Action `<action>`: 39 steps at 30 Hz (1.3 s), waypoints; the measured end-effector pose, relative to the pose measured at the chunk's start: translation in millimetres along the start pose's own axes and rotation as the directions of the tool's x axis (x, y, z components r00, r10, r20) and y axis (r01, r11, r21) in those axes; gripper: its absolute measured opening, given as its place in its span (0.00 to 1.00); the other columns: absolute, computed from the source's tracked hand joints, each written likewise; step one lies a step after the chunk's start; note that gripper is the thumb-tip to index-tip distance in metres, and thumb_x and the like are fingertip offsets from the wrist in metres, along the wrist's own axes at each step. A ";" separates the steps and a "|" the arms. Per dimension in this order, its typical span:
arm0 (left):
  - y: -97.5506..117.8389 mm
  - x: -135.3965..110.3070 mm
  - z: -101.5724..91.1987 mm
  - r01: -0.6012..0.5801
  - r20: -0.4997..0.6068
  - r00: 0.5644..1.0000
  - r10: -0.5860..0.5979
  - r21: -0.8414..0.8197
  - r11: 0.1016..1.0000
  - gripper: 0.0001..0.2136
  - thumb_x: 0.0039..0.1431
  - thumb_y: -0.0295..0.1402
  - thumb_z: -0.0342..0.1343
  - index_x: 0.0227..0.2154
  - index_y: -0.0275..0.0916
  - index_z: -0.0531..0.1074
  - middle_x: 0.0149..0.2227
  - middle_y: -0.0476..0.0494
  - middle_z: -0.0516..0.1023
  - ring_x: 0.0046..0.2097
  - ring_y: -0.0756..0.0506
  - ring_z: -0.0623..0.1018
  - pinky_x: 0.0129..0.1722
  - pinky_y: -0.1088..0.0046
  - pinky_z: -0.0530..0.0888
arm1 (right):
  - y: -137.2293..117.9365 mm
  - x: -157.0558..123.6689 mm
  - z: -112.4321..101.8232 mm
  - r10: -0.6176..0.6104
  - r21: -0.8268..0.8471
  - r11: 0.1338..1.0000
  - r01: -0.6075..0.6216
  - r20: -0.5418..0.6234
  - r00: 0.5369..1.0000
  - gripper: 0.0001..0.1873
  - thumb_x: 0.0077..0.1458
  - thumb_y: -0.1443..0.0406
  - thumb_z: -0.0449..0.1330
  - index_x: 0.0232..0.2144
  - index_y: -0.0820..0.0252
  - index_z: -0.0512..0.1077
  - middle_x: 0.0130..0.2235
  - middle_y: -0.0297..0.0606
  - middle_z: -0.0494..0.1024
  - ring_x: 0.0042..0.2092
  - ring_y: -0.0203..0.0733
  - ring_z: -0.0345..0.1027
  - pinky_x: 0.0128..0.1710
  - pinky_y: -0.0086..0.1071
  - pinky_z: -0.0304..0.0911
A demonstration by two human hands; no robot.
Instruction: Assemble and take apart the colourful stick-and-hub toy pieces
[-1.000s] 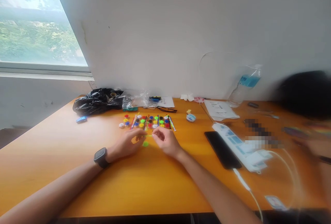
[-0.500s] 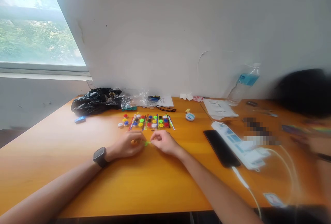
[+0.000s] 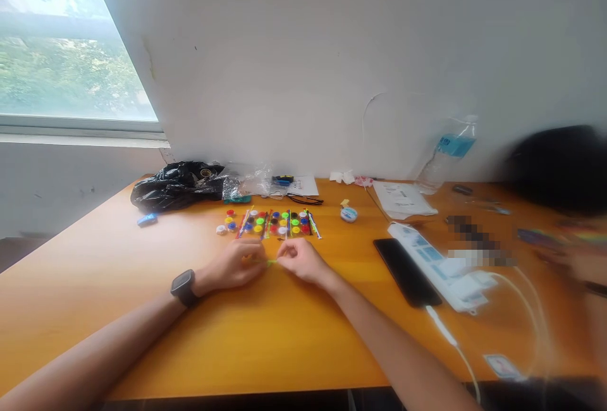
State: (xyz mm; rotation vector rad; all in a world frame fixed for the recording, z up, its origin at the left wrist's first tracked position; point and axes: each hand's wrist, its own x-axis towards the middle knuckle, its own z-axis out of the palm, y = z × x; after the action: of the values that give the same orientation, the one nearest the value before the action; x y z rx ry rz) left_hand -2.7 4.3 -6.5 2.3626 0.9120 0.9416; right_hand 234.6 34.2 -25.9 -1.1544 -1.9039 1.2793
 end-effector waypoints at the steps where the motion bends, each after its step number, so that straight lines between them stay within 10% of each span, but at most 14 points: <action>1: 0.5 0.9 -0.8 0.003 0.009 1.000 -0.003 -0.020 1.000 0.05 0.61 0.27 0.58 0.30 0.40 0.76 0.32 0.45 0.77 0.34 0.47 0.75 0.35 0.72 0.71 | 0.1 0.3 0.1 -0.001 -0.001 1.000 0.001 -0.005 1.000 0.04 0.50 0.65 0.65 0.28 0.60 0.76 0.22 0.30 0.72 0.25 0.35 0.63 0.25 0.27 0.54; 18: -5.9 4.0 3.1 0.163 0.053 0.986 -0.156 -0.191 0.968 0.07 0.62 0.36 0.62 0.32 0.37 0.76 0.33 0.46 0.77 0.33 0.47 0.73 0.35 0.72 0.70 | -1.3 -0.2 -0.1 0.087 0.028 0.996 -0.087 0.005 0.996 0.15 0.59 0.53 0.63 0.35 0.59 0.75 0.20 0.29 0.72 0.19 0.33 0.59 0.20 0.27 0.52; 27: -10.5 4.9 -12.7 0.181 -0.473 0.846 -0.248 -0.183 0.966 0.14 0.70 0.44 0.53 0.36 0.40 0.74 0.37 0.44 0.78 0.37 0.44 0.73 0.38 0.68 0.69 | -25.9 -5.5 -21.7 0.134 0.280 0.949 -0.147 0.065 0.989 0.41 0.66 0.41 0.52 0.10 0.55 0.47 0.13 0.28 0.48 0.19 0.31 0.40 0.20 0.31 0.40; 39: -60.6 -3.3 -51.7 0.327 -0.657 0.718 -0.232 0.024 0.945 0.16 0.74 0.40 0.44 0.39 0.42 0.75 0.41 0.43 0.79 0.46 0.39 0.75 0.48 0.61 0.72 | -17.9 1.5 -34.0 0.085 0.324 0.946 -0.012 -0.210 0.974 0.38 0.61 0.39 0.58 0.11 0.58 0.58 0.17 0.30 0.56 0.21 0.32 0.45 0.23 0.32 0.41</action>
State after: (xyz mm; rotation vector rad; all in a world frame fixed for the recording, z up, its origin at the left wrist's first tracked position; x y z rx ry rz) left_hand -67.0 51.3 -9.3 1.9043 1.5899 1.6512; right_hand 255.4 47.2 3.6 -1.1247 -1.4505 1.3636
